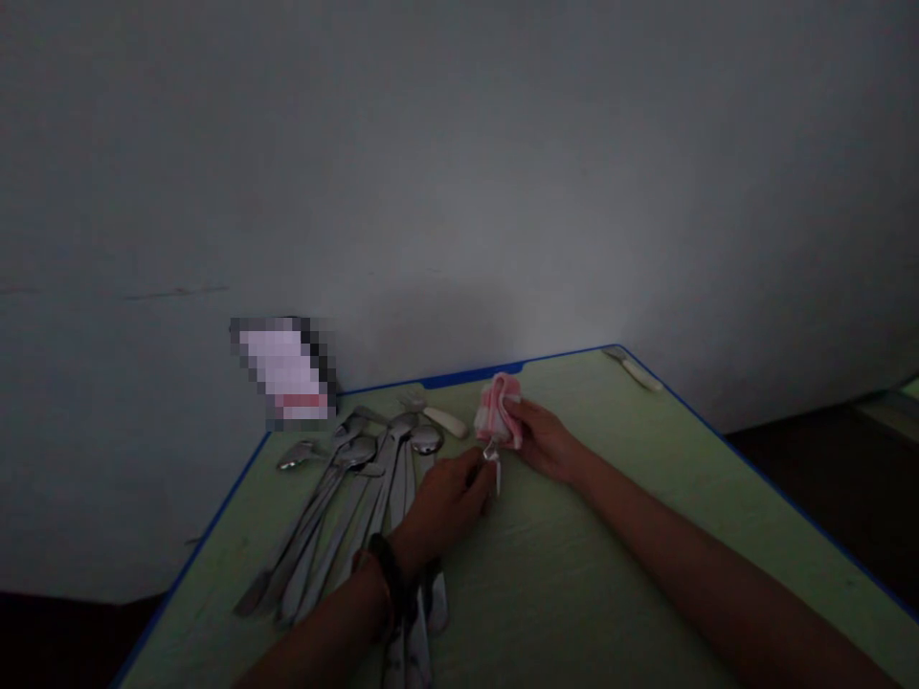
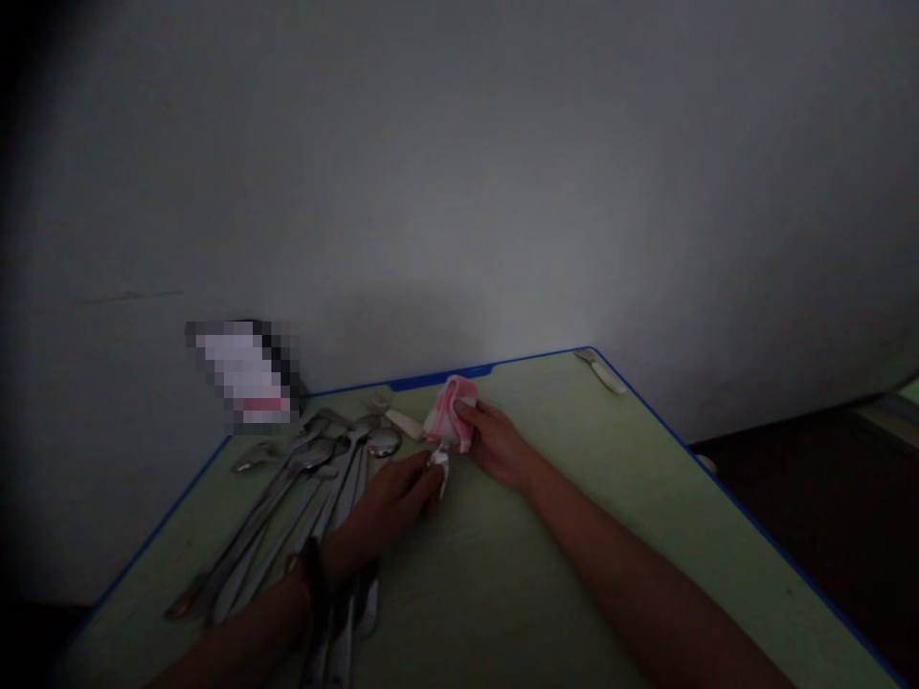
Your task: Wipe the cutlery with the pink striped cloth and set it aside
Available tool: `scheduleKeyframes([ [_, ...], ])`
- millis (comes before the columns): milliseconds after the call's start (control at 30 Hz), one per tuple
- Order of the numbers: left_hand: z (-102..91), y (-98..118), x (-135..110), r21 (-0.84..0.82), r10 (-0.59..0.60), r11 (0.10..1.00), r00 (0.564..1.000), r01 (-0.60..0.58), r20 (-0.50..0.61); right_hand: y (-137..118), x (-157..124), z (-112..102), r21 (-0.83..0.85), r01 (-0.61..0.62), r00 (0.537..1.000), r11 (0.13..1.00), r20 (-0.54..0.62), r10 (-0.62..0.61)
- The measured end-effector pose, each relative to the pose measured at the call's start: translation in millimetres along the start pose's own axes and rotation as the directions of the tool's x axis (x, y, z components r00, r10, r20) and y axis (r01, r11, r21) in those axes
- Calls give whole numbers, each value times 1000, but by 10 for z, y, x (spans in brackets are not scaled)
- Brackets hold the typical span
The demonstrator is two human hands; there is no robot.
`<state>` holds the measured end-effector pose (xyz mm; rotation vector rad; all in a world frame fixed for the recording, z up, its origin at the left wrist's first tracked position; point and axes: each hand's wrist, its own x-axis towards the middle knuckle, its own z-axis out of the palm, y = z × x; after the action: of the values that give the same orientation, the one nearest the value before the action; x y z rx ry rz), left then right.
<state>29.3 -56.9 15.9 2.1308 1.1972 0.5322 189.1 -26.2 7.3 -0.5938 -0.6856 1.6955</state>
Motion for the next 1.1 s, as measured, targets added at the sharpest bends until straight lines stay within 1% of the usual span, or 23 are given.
scheduleKeyframes([
  [333,4,-4,4,-15,-6,1000,1000,6,8,23,24,-27,9,8,1000,1000,30,-8],
  [533,4,-10,6,-62,-12,998,1000,12,3,24,21,-30,2,8,999,1000,35,-8],
  [867,11,-7,10,-20,-7,1000,1000,7,9,18,11,-16,6,4,1000,1000,17,-5],
  [1100,0,8,2,-7,-6,1000,1000,6,8,41,31,-48,4,17,998,1000,54,-17],
])
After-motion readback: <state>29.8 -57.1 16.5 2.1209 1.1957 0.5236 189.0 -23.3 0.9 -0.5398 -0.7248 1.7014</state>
